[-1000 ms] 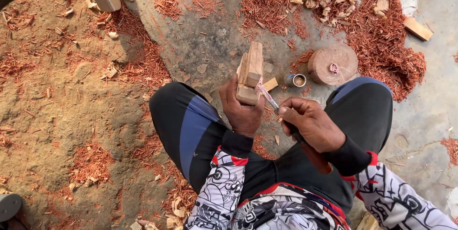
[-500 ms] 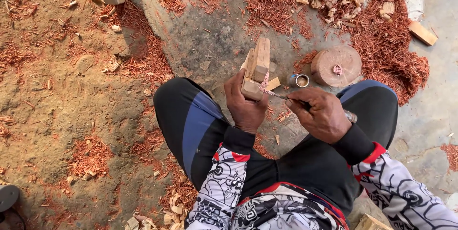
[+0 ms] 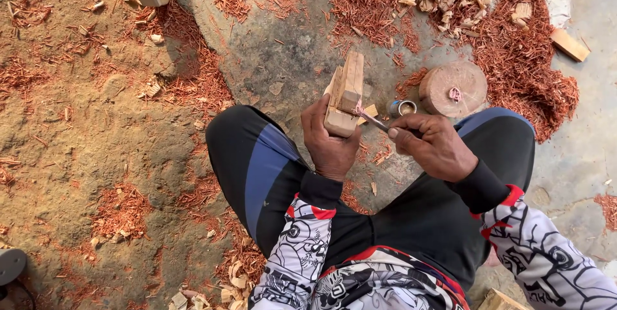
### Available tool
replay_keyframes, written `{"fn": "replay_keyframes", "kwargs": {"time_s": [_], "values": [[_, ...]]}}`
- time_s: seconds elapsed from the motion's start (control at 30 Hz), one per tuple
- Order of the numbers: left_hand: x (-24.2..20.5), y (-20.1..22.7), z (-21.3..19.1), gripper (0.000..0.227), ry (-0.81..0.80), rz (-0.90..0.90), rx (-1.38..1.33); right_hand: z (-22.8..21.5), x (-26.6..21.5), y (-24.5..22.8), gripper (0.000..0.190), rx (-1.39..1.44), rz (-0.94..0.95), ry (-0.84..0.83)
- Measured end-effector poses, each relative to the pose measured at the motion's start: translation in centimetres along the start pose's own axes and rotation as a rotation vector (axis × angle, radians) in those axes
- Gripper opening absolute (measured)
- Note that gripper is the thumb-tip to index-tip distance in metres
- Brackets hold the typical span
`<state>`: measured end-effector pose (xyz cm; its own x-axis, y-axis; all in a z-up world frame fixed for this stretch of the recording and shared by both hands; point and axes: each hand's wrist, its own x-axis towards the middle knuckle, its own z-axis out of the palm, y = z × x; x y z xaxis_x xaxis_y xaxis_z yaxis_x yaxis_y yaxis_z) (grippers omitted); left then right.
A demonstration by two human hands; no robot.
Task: Applying wood filler to a wooden furniture component and then shaping it with a carving tool.
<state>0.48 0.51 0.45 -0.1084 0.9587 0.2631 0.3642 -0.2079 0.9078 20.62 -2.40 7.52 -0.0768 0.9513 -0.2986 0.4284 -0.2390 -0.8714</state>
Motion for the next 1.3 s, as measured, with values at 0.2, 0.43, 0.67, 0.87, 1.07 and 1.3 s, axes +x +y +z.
{"fn": "replay_keyframes", "kwargs": {"time_s": [0.2,0.43,0.67,0.87,1.07,1.3], "values": [[1.3,2.2,-2.2,0.097,-0.128,0.072,0.087,-0.9,0.9,-2.5,0.022,0.522,0.511,-0.209],[6.8,4.7,-7.8,0.124,-0.789,-0.154,0.165,-1.9,1.5,-4.0,0.02,0.554,0.725,-0.389],[9.1,3.6,-8.8,0.102,-0.69,0.597,0.416,-2.1,2.3,-3.8,0.017,0.476,0.759,-0.457],[7.2,1.6,-7.7,0.091,-0.672,0.583,0.318,-2.7,1.7,-4.5,0.019,0.463,0.86,-0.467],[6.2,1.9,-8.2,0.093,-0.705,0.538,0.352,-2.9,1.5,-4.0,0.02,0.413,0.903,-0.437],[4.6,1.4,-8.0,0.093,-0.662,0.584,0.361,-3.5,1.1,-3.5,0.028,0.102,0.701,-0.518]]}}
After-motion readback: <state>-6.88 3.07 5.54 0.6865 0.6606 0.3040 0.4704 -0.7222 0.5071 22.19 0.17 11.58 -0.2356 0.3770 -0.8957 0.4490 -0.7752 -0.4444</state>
